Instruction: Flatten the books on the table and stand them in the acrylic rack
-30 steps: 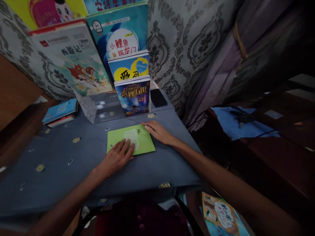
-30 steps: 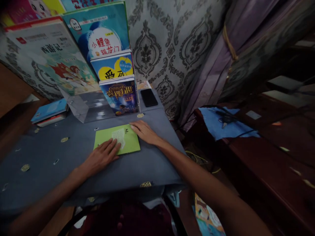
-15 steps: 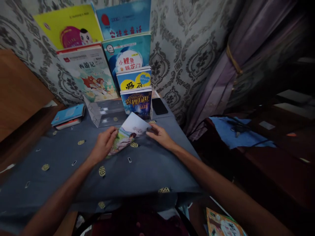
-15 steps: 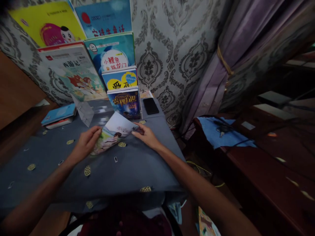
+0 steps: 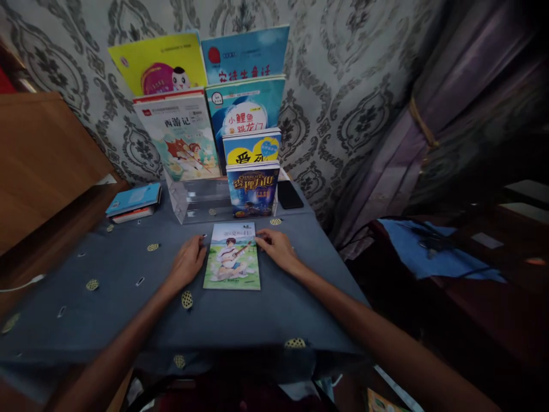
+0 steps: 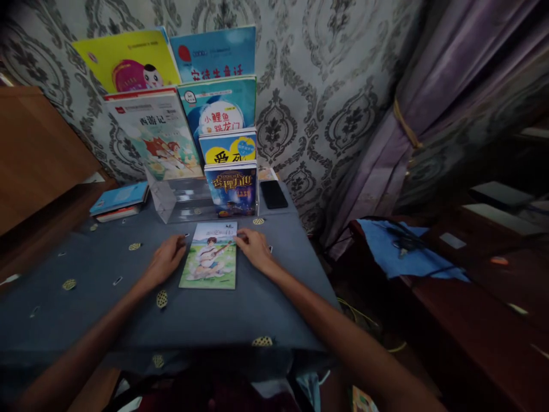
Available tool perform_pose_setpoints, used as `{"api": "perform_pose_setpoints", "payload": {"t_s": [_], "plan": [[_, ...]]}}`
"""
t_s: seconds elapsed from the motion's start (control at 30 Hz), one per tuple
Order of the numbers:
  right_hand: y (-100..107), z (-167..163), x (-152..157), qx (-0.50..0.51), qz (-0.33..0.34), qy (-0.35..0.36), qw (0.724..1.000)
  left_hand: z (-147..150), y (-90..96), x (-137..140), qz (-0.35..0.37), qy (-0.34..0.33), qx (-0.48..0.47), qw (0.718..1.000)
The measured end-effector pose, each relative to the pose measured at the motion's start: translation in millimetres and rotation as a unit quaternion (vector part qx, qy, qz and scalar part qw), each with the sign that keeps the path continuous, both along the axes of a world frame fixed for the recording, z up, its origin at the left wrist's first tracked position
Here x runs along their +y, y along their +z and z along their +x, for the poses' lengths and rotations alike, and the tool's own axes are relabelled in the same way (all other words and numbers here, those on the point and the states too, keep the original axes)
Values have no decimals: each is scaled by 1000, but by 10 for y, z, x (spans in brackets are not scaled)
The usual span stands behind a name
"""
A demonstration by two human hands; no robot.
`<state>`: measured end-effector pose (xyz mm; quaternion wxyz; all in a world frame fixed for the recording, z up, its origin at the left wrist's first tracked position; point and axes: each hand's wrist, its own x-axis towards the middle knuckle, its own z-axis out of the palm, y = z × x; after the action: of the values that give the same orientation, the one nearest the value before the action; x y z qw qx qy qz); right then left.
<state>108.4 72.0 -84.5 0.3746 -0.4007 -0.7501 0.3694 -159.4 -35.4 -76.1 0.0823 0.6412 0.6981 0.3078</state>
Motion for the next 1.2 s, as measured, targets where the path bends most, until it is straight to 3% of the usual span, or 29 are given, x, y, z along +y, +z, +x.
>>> {"api": "perform_pose_setpoints", "payload": {"t_s": [0.17, 0.5, 0.9, 1.2], "plan": [[-138, 41, -9, -34, 21, 5, 999, -62, -118, 76, 10, -79, 119, 990], [-138, 56, -67, -41, 12, 12, 999, -91, -303, 414, 32, -111, 162, 980], [-128, 62, -81, -34, -7, 14, 999, 37, -260, 680, 63, -163, 176, 969], [-105, 65, -101, -33, -10, 15, 999, 199, -175, 795, 40, -202, 172, 963]]}}
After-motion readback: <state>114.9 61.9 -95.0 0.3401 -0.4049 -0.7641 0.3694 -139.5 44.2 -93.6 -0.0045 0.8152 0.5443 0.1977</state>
